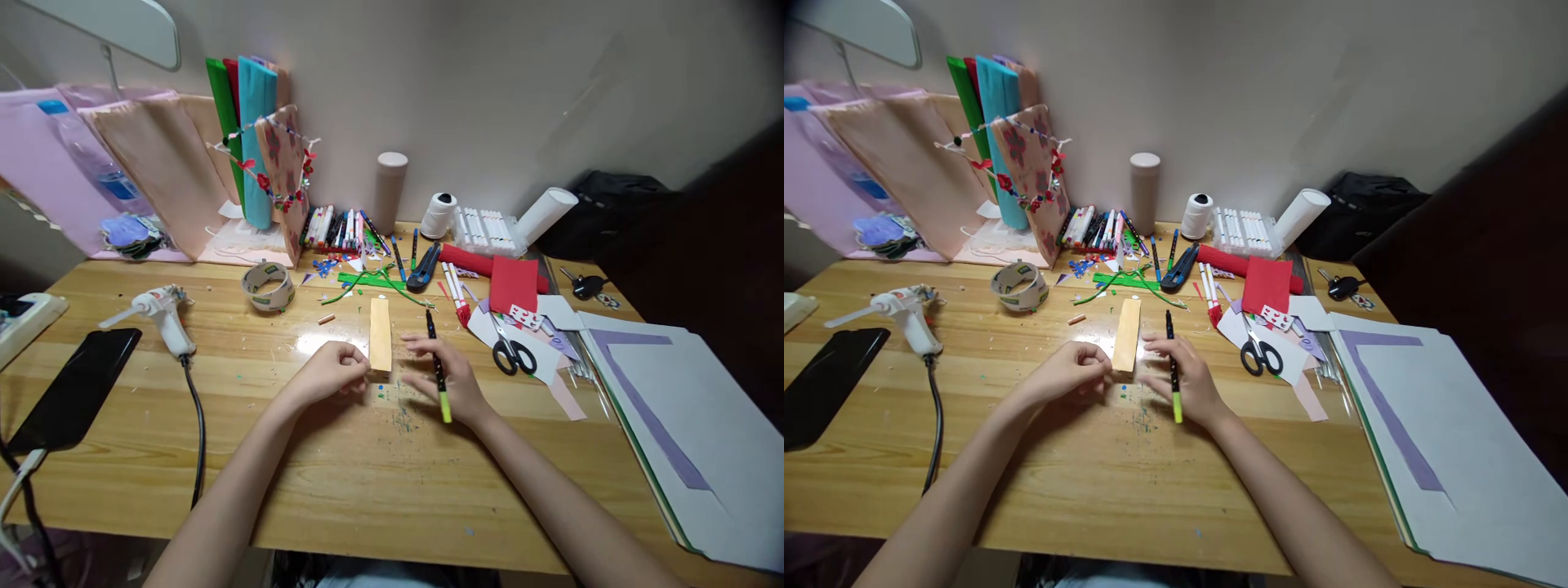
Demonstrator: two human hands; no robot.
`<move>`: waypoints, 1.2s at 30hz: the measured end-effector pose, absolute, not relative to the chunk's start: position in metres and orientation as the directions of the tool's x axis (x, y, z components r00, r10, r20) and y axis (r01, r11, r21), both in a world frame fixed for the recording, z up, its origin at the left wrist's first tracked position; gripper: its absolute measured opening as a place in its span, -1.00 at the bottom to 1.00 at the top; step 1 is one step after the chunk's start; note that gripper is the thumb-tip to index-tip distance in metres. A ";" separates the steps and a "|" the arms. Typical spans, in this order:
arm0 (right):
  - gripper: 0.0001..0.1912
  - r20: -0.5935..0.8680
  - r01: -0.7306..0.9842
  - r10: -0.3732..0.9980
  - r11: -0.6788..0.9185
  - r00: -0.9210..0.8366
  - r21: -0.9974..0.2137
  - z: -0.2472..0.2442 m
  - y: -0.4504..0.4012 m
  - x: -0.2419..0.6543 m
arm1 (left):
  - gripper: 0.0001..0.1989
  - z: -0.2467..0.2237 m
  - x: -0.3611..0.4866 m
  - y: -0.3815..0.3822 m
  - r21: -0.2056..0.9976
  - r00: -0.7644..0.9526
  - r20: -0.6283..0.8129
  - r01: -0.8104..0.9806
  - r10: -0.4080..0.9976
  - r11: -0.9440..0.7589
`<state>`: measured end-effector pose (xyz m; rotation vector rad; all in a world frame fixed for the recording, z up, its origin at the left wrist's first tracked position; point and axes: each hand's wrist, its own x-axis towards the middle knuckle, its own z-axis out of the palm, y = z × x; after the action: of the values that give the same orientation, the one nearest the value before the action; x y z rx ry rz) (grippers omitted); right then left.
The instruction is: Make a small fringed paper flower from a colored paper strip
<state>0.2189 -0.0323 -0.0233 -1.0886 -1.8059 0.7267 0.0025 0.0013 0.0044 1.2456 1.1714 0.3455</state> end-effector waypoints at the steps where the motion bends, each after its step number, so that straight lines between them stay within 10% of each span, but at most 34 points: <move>1: -0.63 0.426 0.414 0.863 0.505 -0.272 -0.758 -0.023 -0.034 0.218 | -0.84 0.006 0.004 0.000 0.864 0.436 -0.493 0.346 0.753 0.365; 7: -0.83 0.526 0.589 0.802 0.578 -0.283 -0.564 -0.020 -0.045 0.207 | -0.78 0.009 0.022 -0.011 0.899 0.486 -0.437 0.259 0.757 0.352; 12: -0.82 0.521 0.552 0.842 0.503 -0.139 -0.665 -0.015 -0.046 0.212 | -0.68 0.003 0.031 -0.015 0.949 0.484 -0.306 0.218 0.820 0.226; 19: -0.86 0.214 -0.060 0.957 0.230 0.196 -0.971 -0.005 -0.036 0.227 | -0.36 -0.002 0.028 -0.015 0.830 0.215 0.276 0.439 0.937 -0.345; 28: -0.83 -0.051 -0.382 0.978 0.031 0.201 -0.924 -0.009 -0.022 0.237 | -0.55 -0.009 0.028 -0.011 0.938 0.148 0.084 0.323 0.985 -0.129; 36: -0.82 -0.094 -0.368 0.982 -0.027 0.164 -0.929 -0.014 -0.017 0.244 | -0.55 -0.005 0.022 -0.009 0.731 0.360 0.282 0.519 0.889 -0.442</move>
<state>0.2444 -0.0173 -0.0136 -1.0541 -0.7758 1.2747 0.0219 -0.0088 -0.0046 2.0953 1.2173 0.9137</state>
